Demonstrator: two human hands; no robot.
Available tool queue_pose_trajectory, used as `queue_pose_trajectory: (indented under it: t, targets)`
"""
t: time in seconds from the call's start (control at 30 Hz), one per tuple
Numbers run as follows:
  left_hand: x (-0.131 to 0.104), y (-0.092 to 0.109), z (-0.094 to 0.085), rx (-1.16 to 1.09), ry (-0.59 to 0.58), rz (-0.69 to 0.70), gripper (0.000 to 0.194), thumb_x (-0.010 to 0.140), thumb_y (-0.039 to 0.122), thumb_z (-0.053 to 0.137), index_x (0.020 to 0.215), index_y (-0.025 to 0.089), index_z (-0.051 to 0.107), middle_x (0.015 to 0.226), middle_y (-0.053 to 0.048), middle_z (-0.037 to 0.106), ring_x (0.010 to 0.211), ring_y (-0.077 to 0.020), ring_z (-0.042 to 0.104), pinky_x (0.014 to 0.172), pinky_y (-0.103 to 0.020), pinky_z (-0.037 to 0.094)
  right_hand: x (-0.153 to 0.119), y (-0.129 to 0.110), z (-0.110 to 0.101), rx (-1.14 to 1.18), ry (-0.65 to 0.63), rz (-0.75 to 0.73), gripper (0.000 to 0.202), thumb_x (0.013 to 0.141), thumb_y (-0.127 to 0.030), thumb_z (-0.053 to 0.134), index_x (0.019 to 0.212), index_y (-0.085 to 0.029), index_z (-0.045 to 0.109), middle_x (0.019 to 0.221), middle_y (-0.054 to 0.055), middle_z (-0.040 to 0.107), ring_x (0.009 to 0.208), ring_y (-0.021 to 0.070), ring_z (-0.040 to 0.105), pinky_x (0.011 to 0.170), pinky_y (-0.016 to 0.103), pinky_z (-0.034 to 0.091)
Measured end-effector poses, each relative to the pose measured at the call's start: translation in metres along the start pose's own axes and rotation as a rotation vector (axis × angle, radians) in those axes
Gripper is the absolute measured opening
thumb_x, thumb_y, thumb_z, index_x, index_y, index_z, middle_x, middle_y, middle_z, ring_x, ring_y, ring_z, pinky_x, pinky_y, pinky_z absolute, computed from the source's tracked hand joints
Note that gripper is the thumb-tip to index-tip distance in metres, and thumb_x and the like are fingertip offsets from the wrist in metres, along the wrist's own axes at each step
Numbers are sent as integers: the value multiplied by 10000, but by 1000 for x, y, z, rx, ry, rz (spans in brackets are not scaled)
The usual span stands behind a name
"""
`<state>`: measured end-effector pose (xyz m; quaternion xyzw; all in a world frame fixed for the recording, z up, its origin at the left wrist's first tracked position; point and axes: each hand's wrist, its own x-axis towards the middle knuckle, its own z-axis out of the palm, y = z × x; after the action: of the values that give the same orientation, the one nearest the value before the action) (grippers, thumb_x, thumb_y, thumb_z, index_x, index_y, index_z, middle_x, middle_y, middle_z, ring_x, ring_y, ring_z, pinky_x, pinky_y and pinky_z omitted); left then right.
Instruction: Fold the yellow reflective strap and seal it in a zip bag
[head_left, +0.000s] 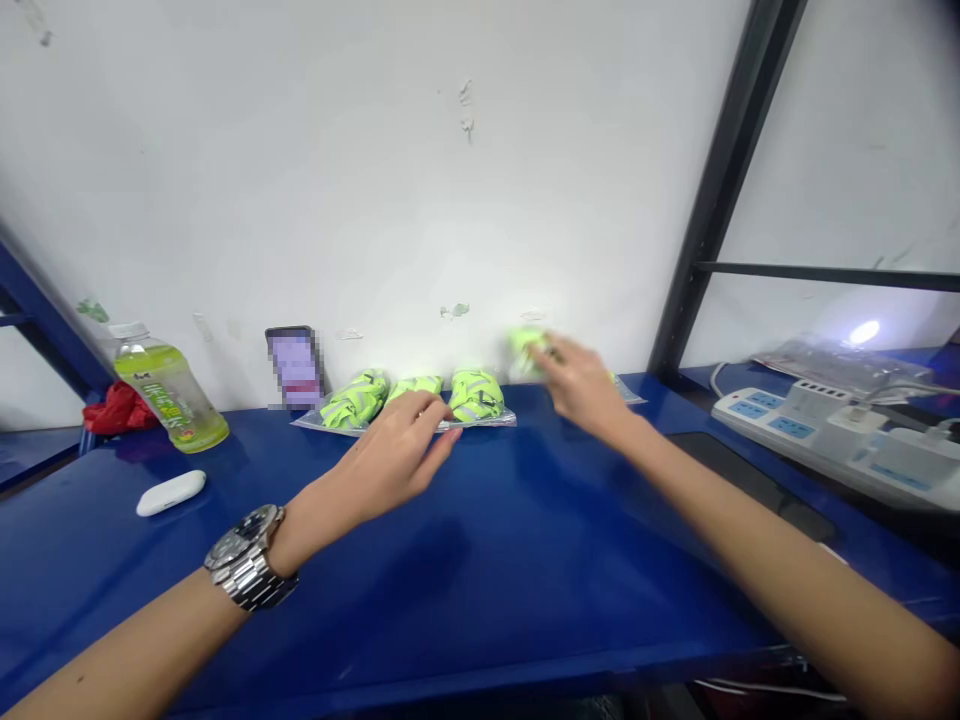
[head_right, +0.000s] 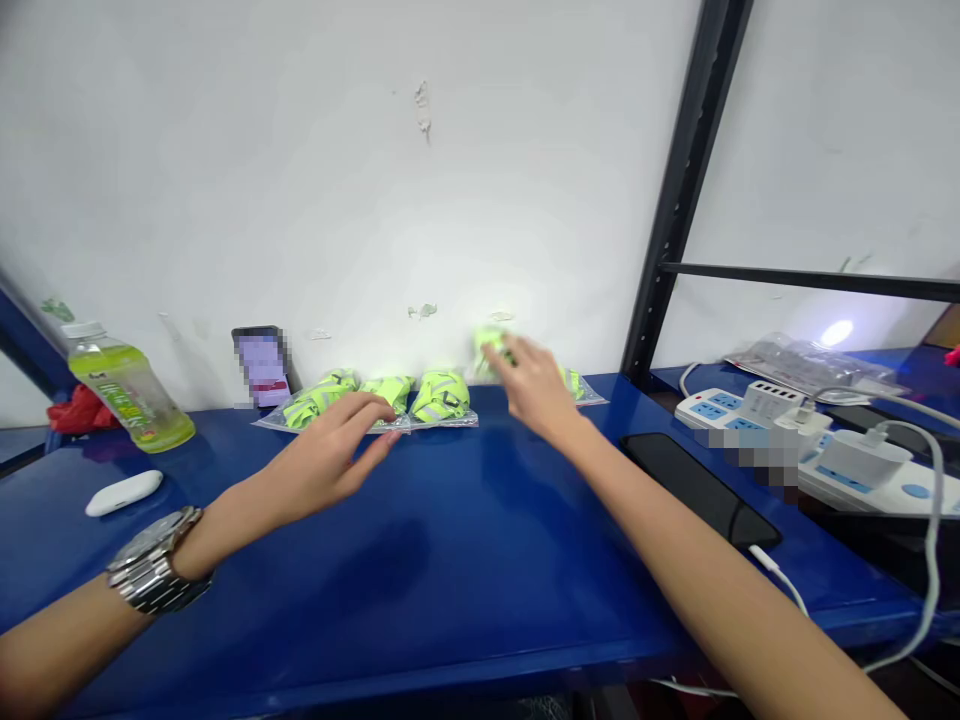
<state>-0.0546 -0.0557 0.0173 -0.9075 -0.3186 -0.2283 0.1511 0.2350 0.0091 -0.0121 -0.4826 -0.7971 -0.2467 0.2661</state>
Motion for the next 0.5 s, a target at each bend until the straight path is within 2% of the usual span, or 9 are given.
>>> queue_pose_trajectory:
  t: [0.03,0.07,0.13,0.2,0.3,0.43,0.5]
  targets:
    - [-3,0,4,-1,-39,11,227,975,294,382,1029,130,530,1022,-116,557,964,-226,535,857,-394,464,-7,-3,14,32,-189,-95,592,844,-120,449,1430,-180,396,1442,184,424,1285,341,436,975,487,402]
    - [-5,1,8,-3,-78,21,230,977,293,375,1022,132,532,1017,-114,555,960,-225,532,856,-396,463,-12,-5,24,55,-316,-113,616,850,-140,438,1456,-200,351,1473,175,385,1311,349,409,961,490,416]
    - [-9,3,13,-7,-135,33,240,982,294,359,1011,133,535,1005,-112,551,943,-221,529,851,-398,459,-17,-7,35,85,-440,-109,649,859,-166,416,1491,-214,274,1519,171,305,1355,359,350,991,504,392]
    - [-13,4,16,-12,-162,32,248,984,294,346,999,133,534,996,-111,548,929,-218,526,846,-400,457,-14,-4,34,123,-474,-103,711,854,-232,449,1515,-211,189,1546,167,242,1387,359,293,1044,506,342]
    - [-19,2,18,-28,-183,23,245,984,287,341,991,136,533,994,-108,548,933,-216,524,849,-400,452,-7,8,20,128,-452,-54,832,799,-291,516,1525,-213,116,1555,147,228,1408,334,257,1097,504,280]
    - [-30,-3,17,-56,-209,-2,231,977,282,351,983,146,538,986,-97,549,911,-209,532,833,-391,457,-12,30,4,-96,-459,113,877,696,-206,591,1496,-194,231,1555,161,222,1430,358,167,1120,555,178]
    - [-35,-6,16,-59,-219,-25,232,975,282,349,981,151,540,980,-93,551,904,-206,535,826,-384,461,-23,40,1,-184,-504,168,808,718,-211,606,1466,-200,300,1534,180,268,1408,365,232,1083,551,250]
